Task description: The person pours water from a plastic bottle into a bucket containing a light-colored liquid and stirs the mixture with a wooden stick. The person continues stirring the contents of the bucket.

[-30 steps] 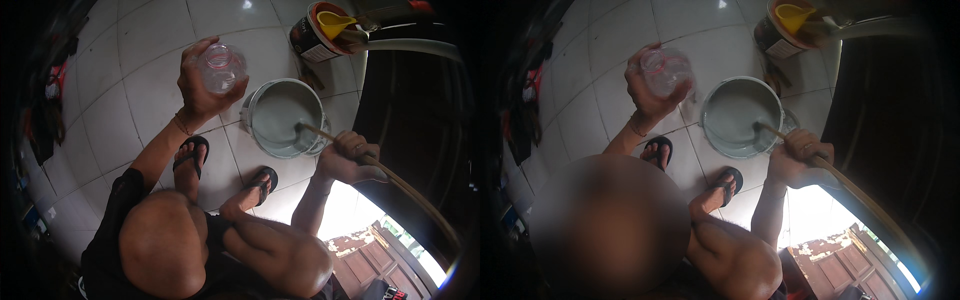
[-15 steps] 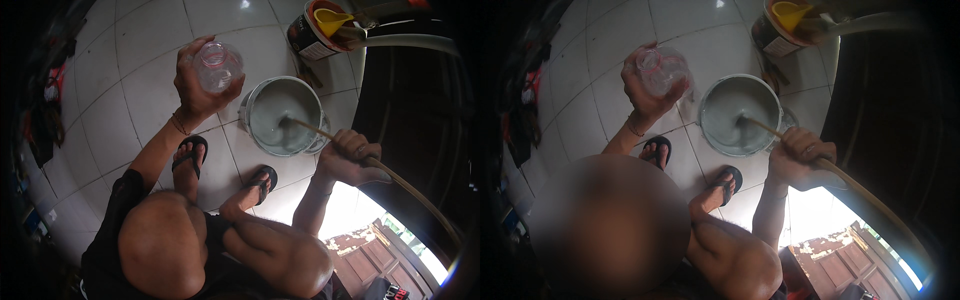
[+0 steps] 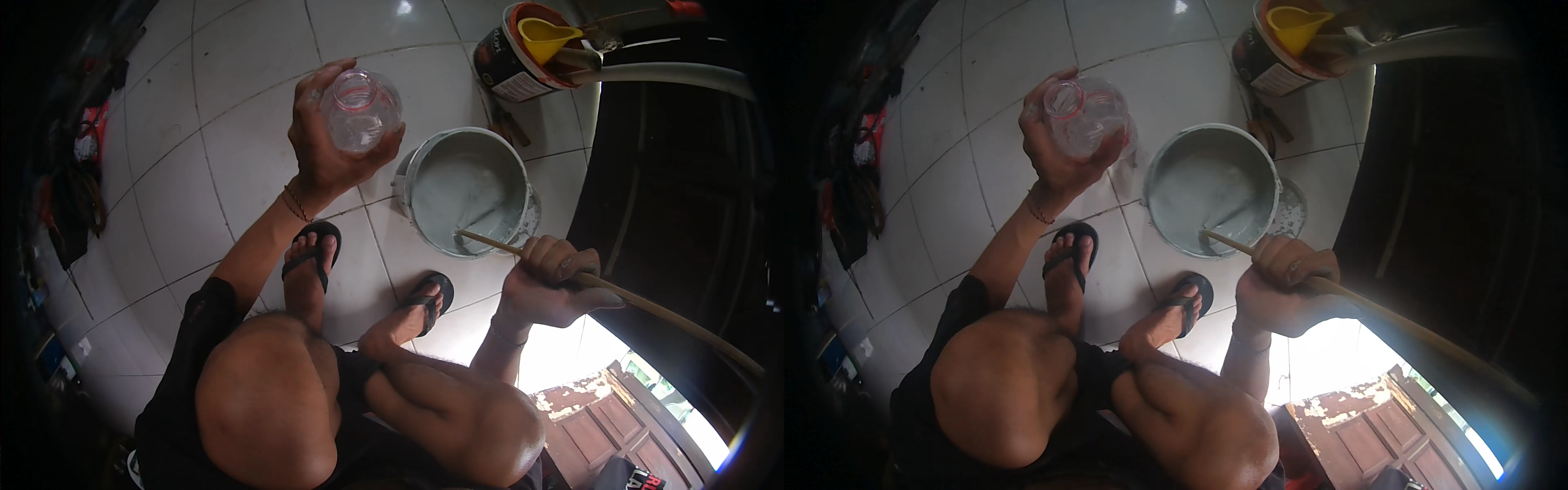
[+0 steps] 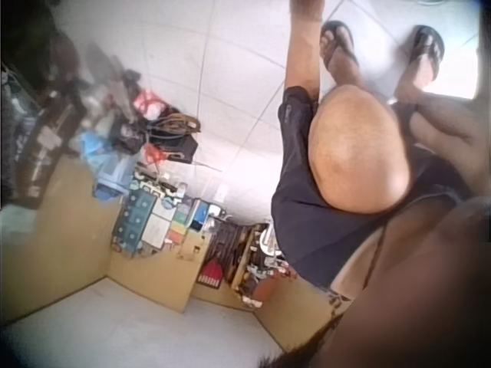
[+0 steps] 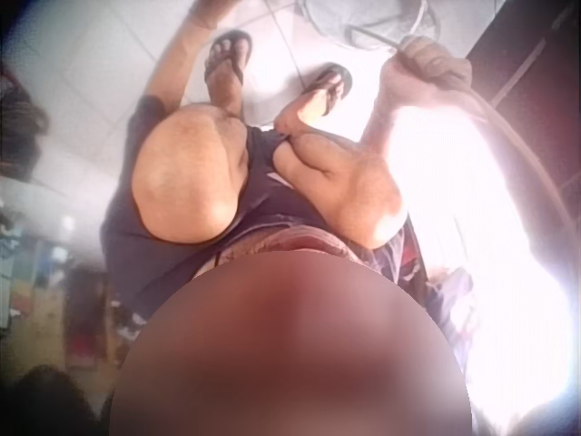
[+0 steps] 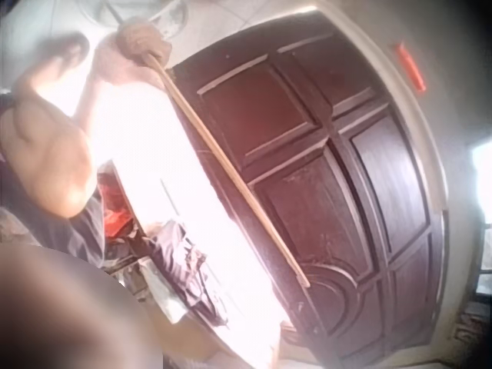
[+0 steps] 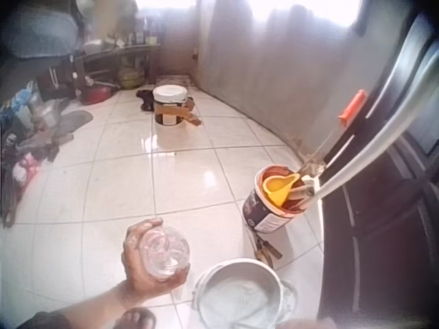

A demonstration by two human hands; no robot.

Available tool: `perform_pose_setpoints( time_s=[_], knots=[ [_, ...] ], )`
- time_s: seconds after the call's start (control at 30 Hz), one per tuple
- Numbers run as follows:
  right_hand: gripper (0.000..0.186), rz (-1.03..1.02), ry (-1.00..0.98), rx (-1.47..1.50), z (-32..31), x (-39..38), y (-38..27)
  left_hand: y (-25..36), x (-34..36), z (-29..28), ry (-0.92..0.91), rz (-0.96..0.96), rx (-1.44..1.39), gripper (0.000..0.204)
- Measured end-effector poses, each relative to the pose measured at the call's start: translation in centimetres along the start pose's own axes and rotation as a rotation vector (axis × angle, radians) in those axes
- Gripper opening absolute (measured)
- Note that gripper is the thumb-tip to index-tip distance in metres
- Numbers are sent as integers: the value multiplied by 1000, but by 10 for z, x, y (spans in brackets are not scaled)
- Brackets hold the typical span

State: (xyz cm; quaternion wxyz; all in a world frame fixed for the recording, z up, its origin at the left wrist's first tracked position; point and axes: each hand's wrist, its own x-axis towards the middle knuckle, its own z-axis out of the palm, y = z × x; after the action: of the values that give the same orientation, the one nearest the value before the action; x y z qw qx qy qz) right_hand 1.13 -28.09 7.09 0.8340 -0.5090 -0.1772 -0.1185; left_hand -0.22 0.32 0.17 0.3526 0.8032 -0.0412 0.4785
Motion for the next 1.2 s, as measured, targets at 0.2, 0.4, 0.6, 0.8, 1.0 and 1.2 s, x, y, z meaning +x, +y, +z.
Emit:
perform_pose_setpoints(
  time_s=[0.2,0.4,0.6,0.8,1.0,1.2],
  knots=[
    [76,-96,22,98,9,7,29,0,0,2,4,-2,9,91],
    [77,-228,121,-172,-25,34,39,0,0,-2,-32,-5,31,93],
    [77,-195,101,-176,-22,32,38,0,-2,-5,-103,-18,47,94],
    [77,-165,156,-174,-12,31,40,-2,-2,3,5,-28,-24,91],
    [76,-161,153,-175,-9,36,39,-2,1,0,-13,3,12,91],
    [74,-163,57,-70,7,37,45,-1,0,-2,-10,-5,13,91]
  ],
)
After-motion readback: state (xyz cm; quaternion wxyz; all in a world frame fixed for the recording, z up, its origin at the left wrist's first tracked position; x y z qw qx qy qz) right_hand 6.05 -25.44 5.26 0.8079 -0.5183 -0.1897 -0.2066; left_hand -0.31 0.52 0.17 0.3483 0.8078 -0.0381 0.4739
